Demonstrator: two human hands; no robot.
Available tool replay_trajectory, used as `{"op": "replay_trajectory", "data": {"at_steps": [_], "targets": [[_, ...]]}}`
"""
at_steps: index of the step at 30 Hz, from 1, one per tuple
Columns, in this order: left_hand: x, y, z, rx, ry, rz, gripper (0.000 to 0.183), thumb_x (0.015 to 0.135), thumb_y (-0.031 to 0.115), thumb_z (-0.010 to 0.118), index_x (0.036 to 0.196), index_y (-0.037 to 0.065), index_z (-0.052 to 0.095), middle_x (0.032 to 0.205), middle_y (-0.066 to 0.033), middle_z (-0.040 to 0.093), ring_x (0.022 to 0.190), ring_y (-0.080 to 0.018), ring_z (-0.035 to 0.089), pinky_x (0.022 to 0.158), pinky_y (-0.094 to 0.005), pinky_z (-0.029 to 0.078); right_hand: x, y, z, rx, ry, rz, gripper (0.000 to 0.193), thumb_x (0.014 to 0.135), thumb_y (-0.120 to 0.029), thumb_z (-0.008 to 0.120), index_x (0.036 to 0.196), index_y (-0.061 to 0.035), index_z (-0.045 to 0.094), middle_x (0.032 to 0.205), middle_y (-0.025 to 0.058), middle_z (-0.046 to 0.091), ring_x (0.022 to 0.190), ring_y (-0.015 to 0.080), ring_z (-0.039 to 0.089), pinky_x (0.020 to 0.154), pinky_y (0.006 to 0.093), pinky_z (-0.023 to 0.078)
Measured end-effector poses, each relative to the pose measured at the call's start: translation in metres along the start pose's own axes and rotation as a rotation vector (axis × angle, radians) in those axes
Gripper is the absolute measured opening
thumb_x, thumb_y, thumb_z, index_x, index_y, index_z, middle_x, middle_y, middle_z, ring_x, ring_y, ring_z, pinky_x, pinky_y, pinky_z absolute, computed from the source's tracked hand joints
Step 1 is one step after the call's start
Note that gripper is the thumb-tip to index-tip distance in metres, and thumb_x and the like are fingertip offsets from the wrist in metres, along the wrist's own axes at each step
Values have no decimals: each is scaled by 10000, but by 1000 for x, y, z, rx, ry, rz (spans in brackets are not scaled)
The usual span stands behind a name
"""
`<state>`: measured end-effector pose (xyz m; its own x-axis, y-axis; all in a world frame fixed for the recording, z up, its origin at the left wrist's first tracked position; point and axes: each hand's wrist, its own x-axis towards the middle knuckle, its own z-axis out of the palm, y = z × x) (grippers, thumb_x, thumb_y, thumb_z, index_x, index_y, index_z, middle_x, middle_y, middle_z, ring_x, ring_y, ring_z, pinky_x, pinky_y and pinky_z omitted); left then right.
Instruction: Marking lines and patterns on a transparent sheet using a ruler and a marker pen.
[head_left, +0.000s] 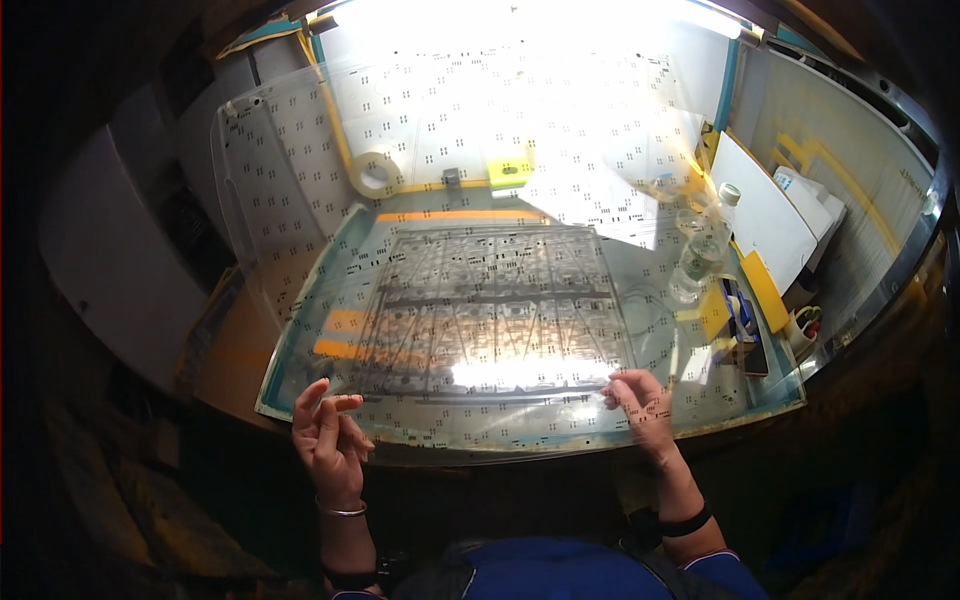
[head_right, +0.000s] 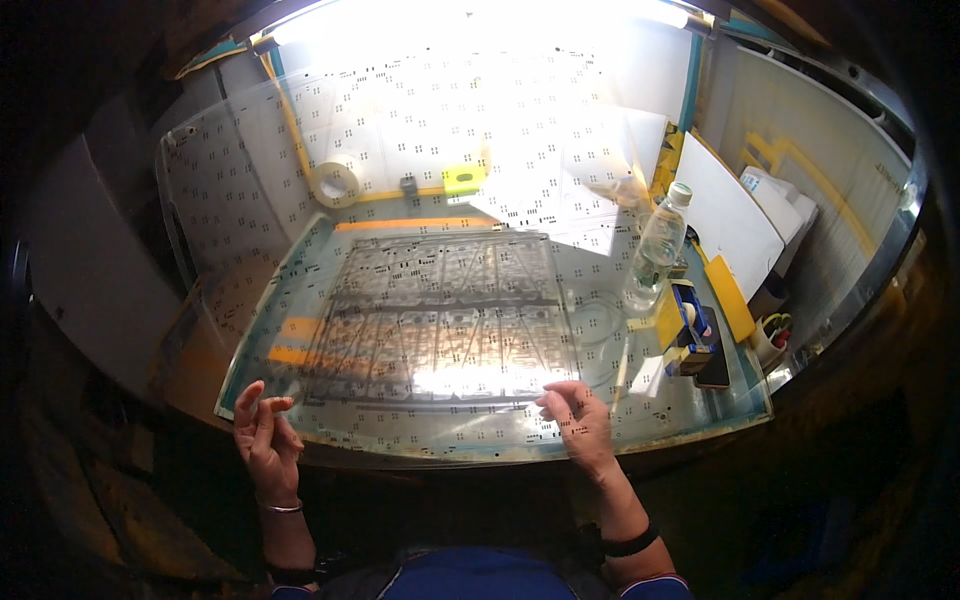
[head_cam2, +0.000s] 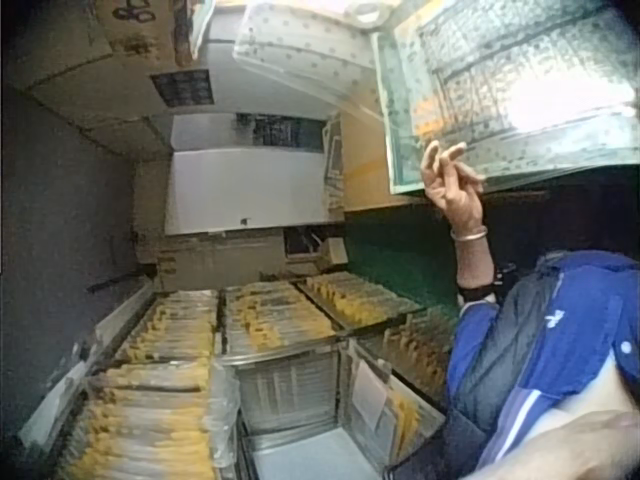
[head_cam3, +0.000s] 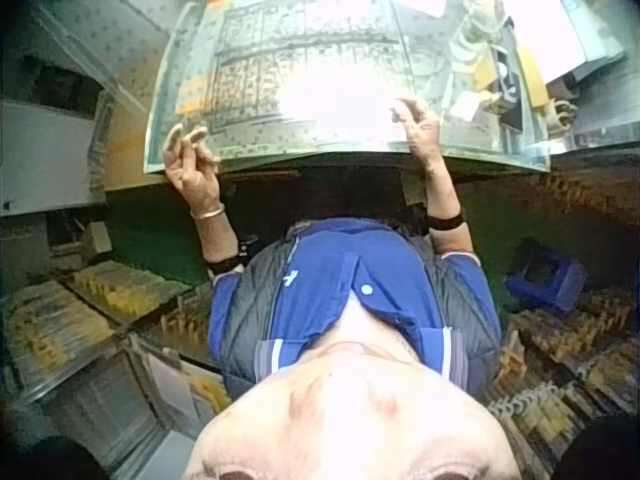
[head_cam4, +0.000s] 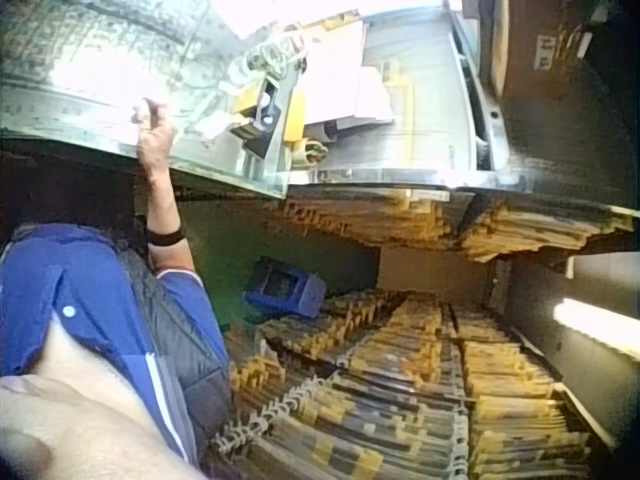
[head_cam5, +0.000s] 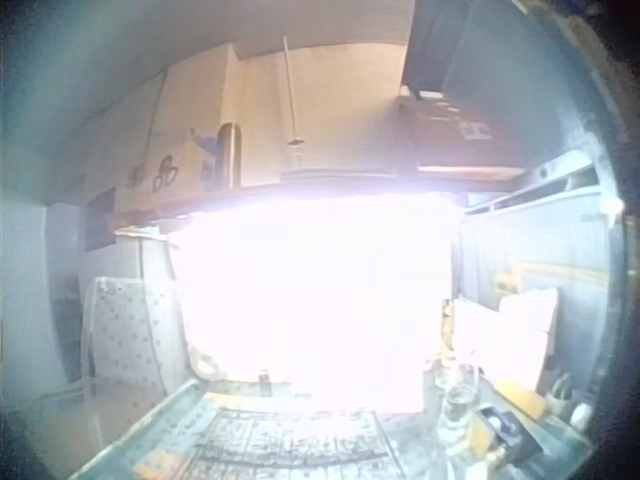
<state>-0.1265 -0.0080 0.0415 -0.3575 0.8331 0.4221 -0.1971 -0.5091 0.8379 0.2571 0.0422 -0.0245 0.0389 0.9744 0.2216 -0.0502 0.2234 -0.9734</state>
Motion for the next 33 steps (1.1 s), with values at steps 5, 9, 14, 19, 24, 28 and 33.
{"op": "replay_trajectory", "data": {"at_steps": [5,9,14,19,24,28,33], "targets": [[0,-1,-1,-3,9,-8,285,1039,128,507,1317,70,535,982,-129,712,490,-42,526,428,-168,443,0,1,1,16,11,-5,158,991,-73,585,1113,23,611,949,114,687,851,158,669,777,276,557],[-1,1,-4,-7,13,-11,289,1038,126,509,1320,68,535,980,-130,712,491,-42,522,424,-174,439,-1,-4,0,-87,105,-111,175,975,-58,598,1130,20,611,967,114,695,851,150,669,759,278,549],[-1,5,-9,20,25,-6,287,1040,133,505,1318,68,538,976,-131,714,488,-43,511,423,-173,417,23,-27,-37,-673,247,-291,313,876,-64,682,1177,-21,611,992,128,673,787,215,669,707,318,533],[-1,-2,-19,34,101,-51,308,1037,144,501,1329,47,520,1003,-160,702,463,-61,522,393,-176,402,38,-34,-76,-993,269,-221,392,839,-163,723,1195,-43,613,1011,122,654,757,258,667,697,380,530],[-5,7,-43,132,148,-71,311,1042,143,492,1337,48,517,994,-144,688,475,-27,489,417,-155,408,43,-68,-88,-948,169,-11,454,848,-204,716,1236,-3,591,896,141,692,732,237,674,697,365,531],[-7,11,-53,174,181,-124,303,1038,152,505,1321,46,527,981,-140,689,478,-28,500,425,-153,425,49,-64,-87,-1103,1,12,478,853,-252,705,1239,-4,574,864,174,709,776,334,690,741,406,533],[-5,8,-57,187,101,-204,277,1029,131,509,1277,12,542,929,-152,719,449,-74,568,354,-159,384,52,-41,-87,-1271,-129,185,550,862,-262,644,1343,-80,451,1063,283,622,1038,450,614,886,511,496]]}}
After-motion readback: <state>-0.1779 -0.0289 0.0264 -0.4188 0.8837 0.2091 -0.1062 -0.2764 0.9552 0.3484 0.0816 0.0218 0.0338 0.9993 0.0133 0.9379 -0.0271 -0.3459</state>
